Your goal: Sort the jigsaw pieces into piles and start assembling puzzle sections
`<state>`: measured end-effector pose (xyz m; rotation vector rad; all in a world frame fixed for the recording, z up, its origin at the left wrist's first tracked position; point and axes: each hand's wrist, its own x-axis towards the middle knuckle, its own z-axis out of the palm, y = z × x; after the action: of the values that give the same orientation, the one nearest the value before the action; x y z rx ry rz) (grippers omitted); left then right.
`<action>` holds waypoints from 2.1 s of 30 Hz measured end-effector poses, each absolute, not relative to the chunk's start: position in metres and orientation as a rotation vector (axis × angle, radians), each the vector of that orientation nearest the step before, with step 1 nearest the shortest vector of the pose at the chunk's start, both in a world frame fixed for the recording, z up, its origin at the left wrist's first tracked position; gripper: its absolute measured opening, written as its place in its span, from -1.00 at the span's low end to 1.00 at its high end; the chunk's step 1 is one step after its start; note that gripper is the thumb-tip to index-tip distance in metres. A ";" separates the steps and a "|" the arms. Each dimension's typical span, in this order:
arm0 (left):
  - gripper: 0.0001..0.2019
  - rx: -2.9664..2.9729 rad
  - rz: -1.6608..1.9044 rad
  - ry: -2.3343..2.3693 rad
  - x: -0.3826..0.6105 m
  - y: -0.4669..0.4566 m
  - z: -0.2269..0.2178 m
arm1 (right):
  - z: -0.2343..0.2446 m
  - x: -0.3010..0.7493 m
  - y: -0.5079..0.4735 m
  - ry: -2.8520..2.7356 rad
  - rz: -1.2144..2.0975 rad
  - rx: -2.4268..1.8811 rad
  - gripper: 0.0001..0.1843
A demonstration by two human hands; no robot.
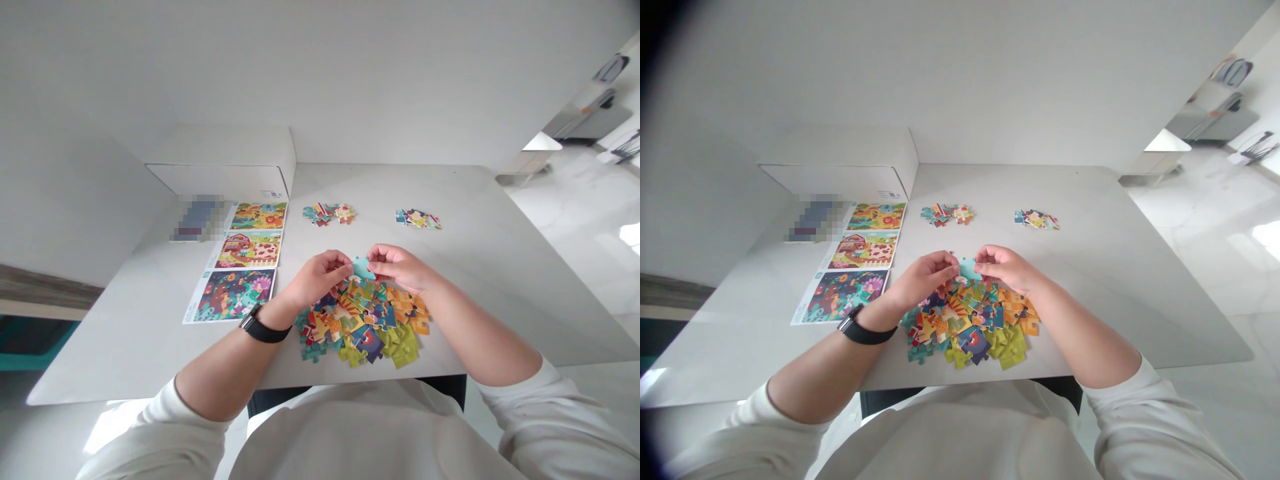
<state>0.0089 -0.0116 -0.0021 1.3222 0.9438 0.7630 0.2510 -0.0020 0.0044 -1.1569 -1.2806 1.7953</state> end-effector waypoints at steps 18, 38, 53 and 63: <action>-0.86 1.381 0.867 1.693 -0.001 0.150 0.007 | -0.013 0.263 0.005 -2.137 1.024 -1.423 -0.77; -0.68 1.509 0.878 1.190 -0.006 -0.006 0.016 | -0.008 0.261 0.005 -1.701 1.537 -1.257 -0.64; -0.56 1.039 0.856 0.959 0.005 -0.011 0.000 | -0.005 0.253 0.000 -1.312 1.675 -1.095 -0.48; -0.58 0.999 0.795 0.929 0.004 -0.011 -0.002 | -0.009 0.252 0.002 -1.287 1.618 -1.102 -0.55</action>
<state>0.0040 -0.0107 -0.0021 0.9988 0.9286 0.7955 0.2525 0.0016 -0.0092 -1.1023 -1.2871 1.6179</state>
